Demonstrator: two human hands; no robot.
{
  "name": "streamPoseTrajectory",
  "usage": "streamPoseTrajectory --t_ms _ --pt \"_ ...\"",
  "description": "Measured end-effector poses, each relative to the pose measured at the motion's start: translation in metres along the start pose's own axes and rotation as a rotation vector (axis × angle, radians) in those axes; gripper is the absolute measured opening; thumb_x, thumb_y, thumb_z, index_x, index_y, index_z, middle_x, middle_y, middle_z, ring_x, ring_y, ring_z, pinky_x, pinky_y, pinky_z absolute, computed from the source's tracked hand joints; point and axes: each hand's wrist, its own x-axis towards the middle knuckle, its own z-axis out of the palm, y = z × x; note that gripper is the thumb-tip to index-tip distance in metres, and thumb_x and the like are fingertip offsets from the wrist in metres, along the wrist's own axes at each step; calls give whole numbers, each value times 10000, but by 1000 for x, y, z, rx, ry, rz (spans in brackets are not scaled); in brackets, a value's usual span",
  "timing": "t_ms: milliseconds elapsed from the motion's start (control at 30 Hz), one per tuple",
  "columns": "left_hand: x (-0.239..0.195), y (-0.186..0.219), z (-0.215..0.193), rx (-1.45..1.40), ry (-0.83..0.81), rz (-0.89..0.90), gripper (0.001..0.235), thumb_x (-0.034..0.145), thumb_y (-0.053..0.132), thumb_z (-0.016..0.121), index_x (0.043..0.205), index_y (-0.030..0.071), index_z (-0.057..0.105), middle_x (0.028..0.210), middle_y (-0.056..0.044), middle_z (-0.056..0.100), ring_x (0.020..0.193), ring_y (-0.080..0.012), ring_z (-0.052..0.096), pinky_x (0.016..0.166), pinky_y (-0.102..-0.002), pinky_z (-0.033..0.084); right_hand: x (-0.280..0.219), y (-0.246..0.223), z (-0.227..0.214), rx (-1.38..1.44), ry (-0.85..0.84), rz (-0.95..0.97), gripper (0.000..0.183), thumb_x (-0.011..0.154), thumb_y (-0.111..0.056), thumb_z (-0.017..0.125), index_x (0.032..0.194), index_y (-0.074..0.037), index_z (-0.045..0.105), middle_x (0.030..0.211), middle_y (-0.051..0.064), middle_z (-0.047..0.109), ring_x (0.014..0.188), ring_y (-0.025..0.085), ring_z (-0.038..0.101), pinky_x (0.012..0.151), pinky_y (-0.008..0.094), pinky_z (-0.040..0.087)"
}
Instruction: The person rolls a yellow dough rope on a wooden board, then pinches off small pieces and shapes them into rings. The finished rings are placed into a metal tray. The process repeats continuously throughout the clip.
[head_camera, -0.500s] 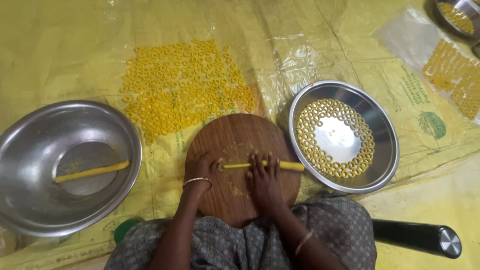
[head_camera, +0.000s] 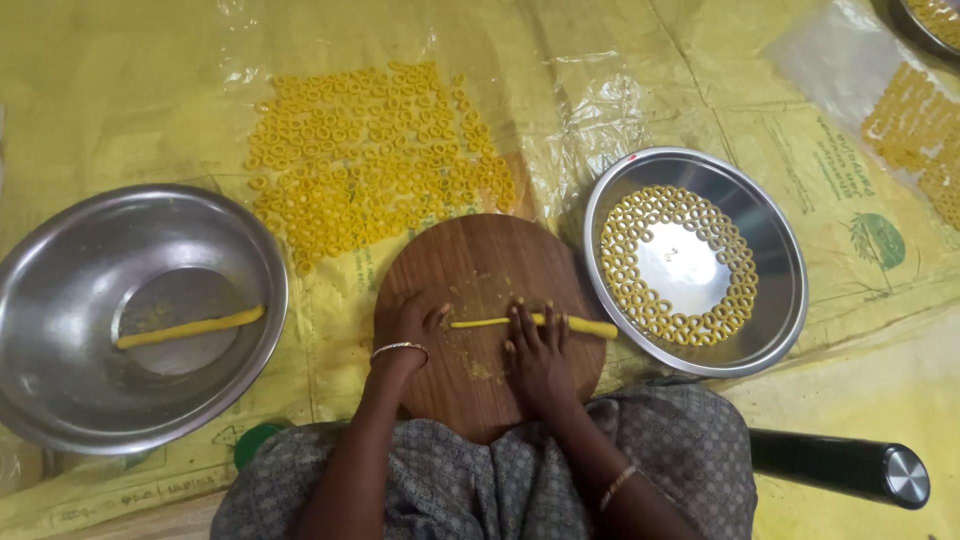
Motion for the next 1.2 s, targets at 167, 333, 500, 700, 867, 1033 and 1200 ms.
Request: streamPoseTrajectory --t_ms 167,333,500,700,867,1033,1200 --pt "-7 13 -20 -105 -128 -171 538 952 463 630 1312 64 646 1324 -195 642 1175 -393 623 972 -488 505 30 11 4 28 20 30 588 1057 -322 399 1578 -56 343 1637 121 341 1549 450 133 1229 641 93" --pt "-4 13 -18 -48 -143 -154 588 975 495 620 1341 35 624 1319 -211 647 1195 -390 622 1003 -475 506 -14 -2 -5 46 -67 44 636 1004 -327 408 1560 -27 331 1642 153 304 1523 467 129 1211 613 103" --pt "1 8 -8 -19 -73 -67 580 956 478 654 1298 9 643 1337 -238 618 1205 -399 605 1016 -467 490 -1 0 -3 -2 -70 57 614 1023 -330 394 1556 -30 338 1636 145 304 1527 479 119 1211 620 85" --pt "-4 9 -14 -97 -112 -110 491 958 437 651 1266 54 676 1304 -217 643 1192 -395 610 996 -476 497 39 15 -6 51 -59 90 607 1052 -355 392 1584 -68 335 1634 99 323 1549 445 133 1229 632 49" --pt "-1 10 -14 -34 -101 -86 514 962 464 660 1247 36 666 1268 -234 646 1175 -404 608 987 -488 493 -1 5 -20 83 -102 47 610 1033 -315 394 1569 -36 317 1643 149 308 1534 410 124 1220 572 60" --pt "0 9 -12 52 -154 -65 499 991 494 615 1239 67 689 1226 -215 687 1189 -383 623 1040 -478 486 -6 32 -27 640 -196 304 550 1073 -262 362 1586 -64 355 1660 181 308 1611 348 156 1311 455 110" --pt "0 8 -8 -20 -91 -80 558 958 496 635 1302 57 648 1307 -225 637 1200 -404 597 1029 -495 462 -14 21 -21 227 -166 68 624 1057 -331 366 1606 -51 272 1681 150 271 1571 339 155 1255 475 87"
